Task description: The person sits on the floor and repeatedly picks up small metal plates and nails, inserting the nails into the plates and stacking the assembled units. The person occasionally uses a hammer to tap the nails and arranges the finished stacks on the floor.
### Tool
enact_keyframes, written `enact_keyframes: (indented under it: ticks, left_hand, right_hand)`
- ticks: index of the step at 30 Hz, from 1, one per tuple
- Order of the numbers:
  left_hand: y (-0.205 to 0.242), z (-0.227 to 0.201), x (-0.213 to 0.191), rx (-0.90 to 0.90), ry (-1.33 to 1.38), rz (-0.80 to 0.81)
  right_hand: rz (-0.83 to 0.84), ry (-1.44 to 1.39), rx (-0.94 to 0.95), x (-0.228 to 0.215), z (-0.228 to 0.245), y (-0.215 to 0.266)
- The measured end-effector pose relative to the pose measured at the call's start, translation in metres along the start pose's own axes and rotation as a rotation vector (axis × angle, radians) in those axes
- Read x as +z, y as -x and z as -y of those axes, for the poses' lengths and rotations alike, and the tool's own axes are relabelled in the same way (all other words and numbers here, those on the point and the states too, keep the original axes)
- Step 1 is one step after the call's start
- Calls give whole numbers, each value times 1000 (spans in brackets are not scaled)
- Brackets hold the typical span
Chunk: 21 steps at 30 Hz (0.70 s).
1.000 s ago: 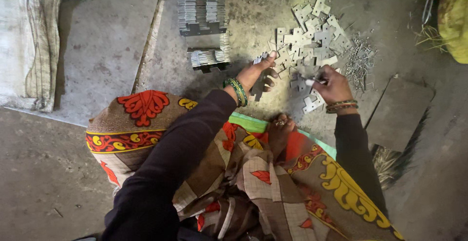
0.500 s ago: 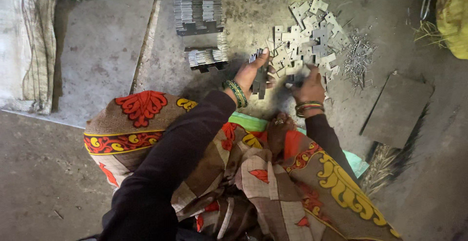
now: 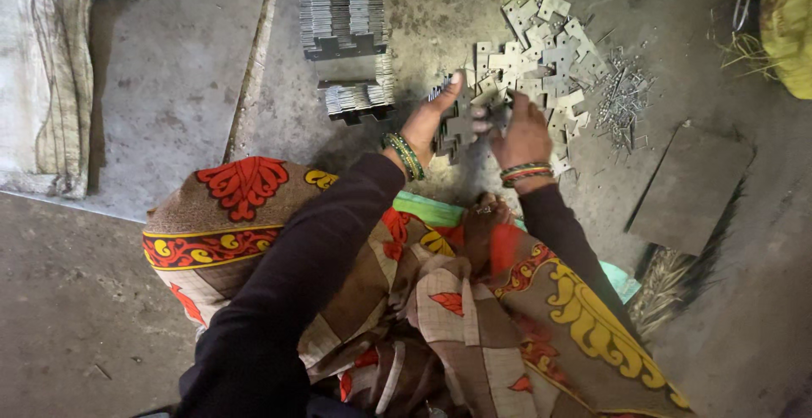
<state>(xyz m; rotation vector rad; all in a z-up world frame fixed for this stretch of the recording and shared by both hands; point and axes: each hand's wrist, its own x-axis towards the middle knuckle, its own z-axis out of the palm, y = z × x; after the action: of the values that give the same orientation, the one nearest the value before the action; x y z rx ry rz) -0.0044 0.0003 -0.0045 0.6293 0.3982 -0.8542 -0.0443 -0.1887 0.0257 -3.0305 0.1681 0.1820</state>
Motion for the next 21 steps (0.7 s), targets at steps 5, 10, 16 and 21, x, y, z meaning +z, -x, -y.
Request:
enact_keyframes:
  ticks: [5, 10, 16, 21]
  left_hand:
    - [-2, 6, -2, -2, 130, 108]
    - [-6, 9, -5, -12, 84, 63]
    - [1, 8, -2, -29, 49, 125]
    - [2, 7, 0, -48, 9, 149]
  right_hand:
    - [6, -123, 173, 27, -16, -9]
    - [0, -597, 33, 3, -26, -3]
    - [-241, -312, -192, -3, -43, 21]
    - [93, 369, 494, 19, -106, 29]
